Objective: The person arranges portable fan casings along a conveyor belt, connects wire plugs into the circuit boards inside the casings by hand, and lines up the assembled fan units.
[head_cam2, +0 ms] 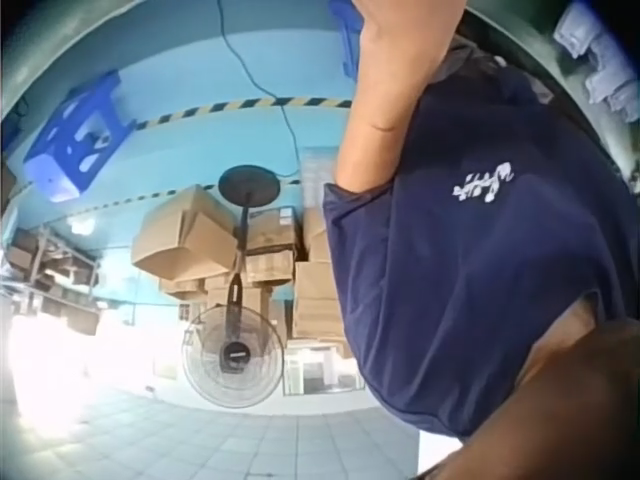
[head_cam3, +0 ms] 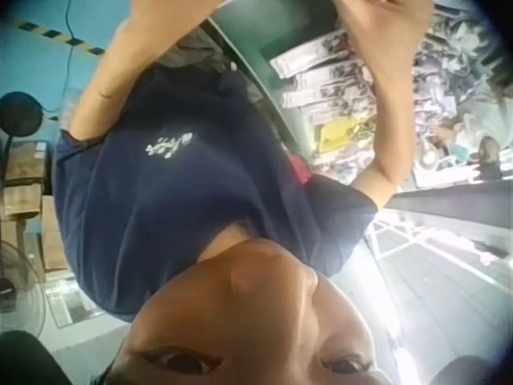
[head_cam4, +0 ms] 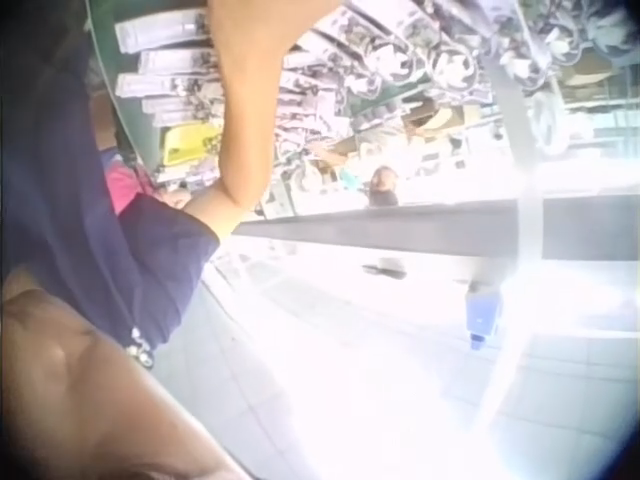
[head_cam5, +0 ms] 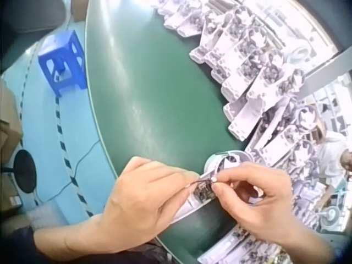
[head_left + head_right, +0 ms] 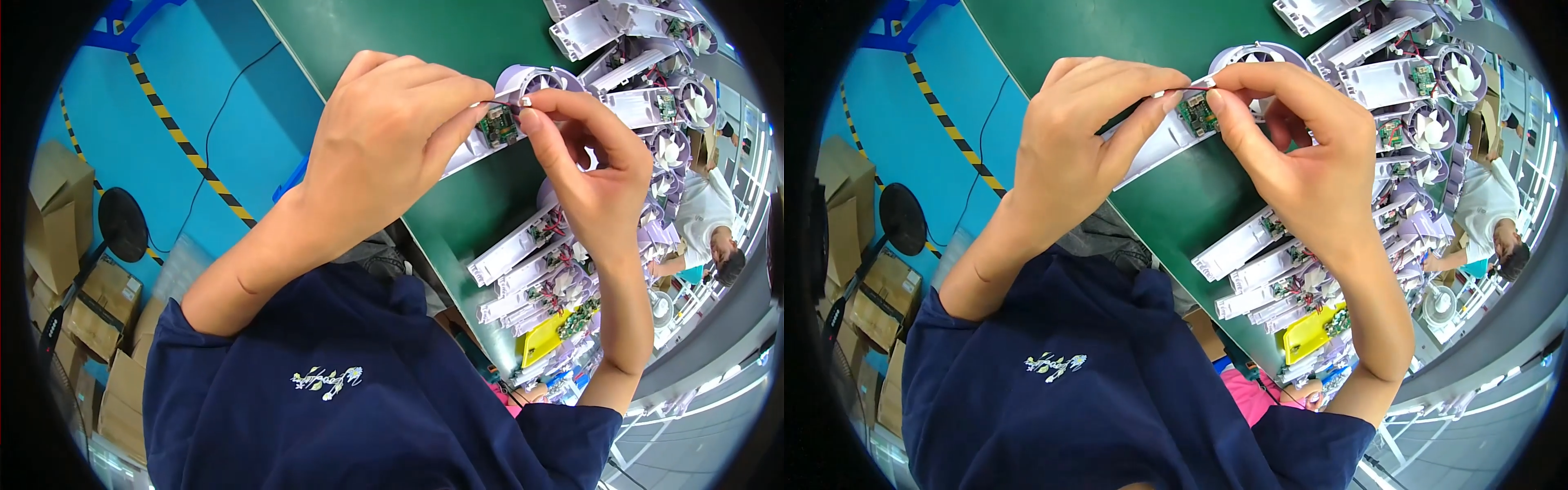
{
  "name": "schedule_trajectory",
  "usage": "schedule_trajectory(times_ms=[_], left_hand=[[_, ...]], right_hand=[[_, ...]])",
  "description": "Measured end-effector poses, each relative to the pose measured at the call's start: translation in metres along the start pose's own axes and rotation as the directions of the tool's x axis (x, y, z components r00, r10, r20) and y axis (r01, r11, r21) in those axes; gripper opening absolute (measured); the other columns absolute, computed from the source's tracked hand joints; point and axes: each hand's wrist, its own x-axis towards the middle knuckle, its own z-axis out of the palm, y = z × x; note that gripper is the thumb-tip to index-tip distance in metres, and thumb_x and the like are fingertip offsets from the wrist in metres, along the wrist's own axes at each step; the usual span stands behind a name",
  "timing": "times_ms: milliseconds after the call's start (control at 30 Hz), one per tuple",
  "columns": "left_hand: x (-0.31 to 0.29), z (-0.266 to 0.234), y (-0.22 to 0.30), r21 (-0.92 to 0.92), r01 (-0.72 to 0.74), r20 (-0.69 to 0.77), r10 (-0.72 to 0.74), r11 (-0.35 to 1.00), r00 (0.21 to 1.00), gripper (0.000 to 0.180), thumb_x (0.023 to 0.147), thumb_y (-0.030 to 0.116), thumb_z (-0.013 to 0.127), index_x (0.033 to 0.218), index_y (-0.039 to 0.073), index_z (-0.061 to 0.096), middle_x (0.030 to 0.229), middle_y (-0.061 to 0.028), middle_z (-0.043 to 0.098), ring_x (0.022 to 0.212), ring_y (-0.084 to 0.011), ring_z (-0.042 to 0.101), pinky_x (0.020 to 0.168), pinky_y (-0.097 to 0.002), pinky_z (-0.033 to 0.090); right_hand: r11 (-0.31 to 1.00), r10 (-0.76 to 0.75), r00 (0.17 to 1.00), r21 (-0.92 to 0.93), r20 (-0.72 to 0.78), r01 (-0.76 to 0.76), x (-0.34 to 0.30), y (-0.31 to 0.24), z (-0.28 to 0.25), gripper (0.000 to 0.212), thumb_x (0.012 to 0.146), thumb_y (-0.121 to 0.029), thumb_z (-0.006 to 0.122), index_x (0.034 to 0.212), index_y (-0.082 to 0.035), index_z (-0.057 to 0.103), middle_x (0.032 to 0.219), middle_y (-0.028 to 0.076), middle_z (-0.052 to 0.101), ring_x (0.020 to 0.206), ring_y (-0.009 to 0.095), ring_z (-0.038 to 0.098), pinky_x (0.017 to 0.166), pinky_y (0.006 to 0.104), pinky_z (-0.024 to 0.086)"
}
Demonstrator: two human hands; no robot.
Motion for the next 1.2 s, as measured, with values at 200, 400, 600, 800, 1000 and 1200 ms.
schedule_trajectory(times_ms=[200,400,600,800,1000,1200], left_hand=[[0.001,0.000,0.000,0.015,0.003,-0.001,-0.003,1.000,1.000,0.013,0.090,0.009,0.074,0.103,0.009,0.077,0.095,-0.0043,0.077,0.088,-0.0219,0.071,0.082,-0.0337,0.047],[0.001,0.000,0.001,0.021,0.013,-0.003,-0.013,1.000,1.000,0.014,0.089,0.008,0.075,0.103,0.009,0.078,0.096,-0.0041,0.077,0.088,-0.0216,0.070,0.081,-0.0335,0.047],[-0.002,0.002,0.000,0.028,0.009,-0.013,-0.009,1.000,1.000,0.014,0.089,0.009,0.075,0.103,0.009,0.078,0.096,-0.0042,0.077,0.087,-0.0216,0.070,0.081,-0.0333,0.047],[0.001,0.002,0.005,0.048,0.029,0.025,-0.030,0.998,0.999,0.032,0.084,0.012,0.080,0.116,0.011,0.074,0.101,-0.0037,0.075,0.094,-0.0226,0.067,0.087,-0.0357,0.045],[-0.011,-0.008,0.031,0.257,0.113,0.162,-0.158,0.960,0.974,0.066,0.070,0.016,0.087,0.131,0.013,0.063,0.112,-0.0031,0.068,0.113,-0.0244,0.059,0.098,-0.0422,0.040],[0.033,-0.043,-0.006,0.044,-0.044,0.417,0.022,0.998,0.909,0.038,0.084,0.008,0.068,0.122,0.005,0.063,0.109,-0.0113,0.068,0.113,-0.0304,0.058,0.103,-0.0431,0.038]], right_hand=[[0.996,-0.005,1.000,-0.087,0.001,0.005,0.002,-0.003,-0.005,0.014,0.087,-0.004,0.078,0.101,-0.006,0.076,0.082,-0.003,0.072,0.059,0.002,0.047,0.052,0.0199,0.034],[0.944,-0.211,0.977,-0.253,0.031,0.212,0.007,0.002,-0.008,0.017,0.084,-0.001,0.077,0.101,-0.006,0.074,0.082,0.000,0.072,0.059,0.008,0.051,0.053,0.0225,0.040],[0.930,-0.236,0.963,-0.258,0.128,0.262,0.007,-0.001,-0.008,0.018,0.083,0.001,0.076,0.099,-0.008,0.073,0.086,0.001,0.069,0.067,0.012,0.061,0.057,0.0249,0.046],[0.728,-0.331,0.904,-0.536,0.270,0.427,0.007,-0.010,-0.009,0.018,0.086,0.003,0.076,0.102,-0.004,0.072,0.098,0.008,0.067,0.082,0.020,0.071,0.069,0.0312,0.056],[0.650,-0.334,0.887,-0.603,0.320,0.462,0.013,-0.010,-0.012,0.017,0.087,0.002,0.075,0.102,-0.006,0.071,0.100,0.006,0.067,0.075,0.018,0.069,0.062,0.0293,0.054],[0.719,-0.332,0.891,-0.529,0.308,0.451,0.021,-0.013,-0.014,0.017,0.087,0.003,0.073,0.102,-0.006,0.070,0.097,0.004,0.068,0.068,0.016,0.061,0.060,0.0277,0.050]])
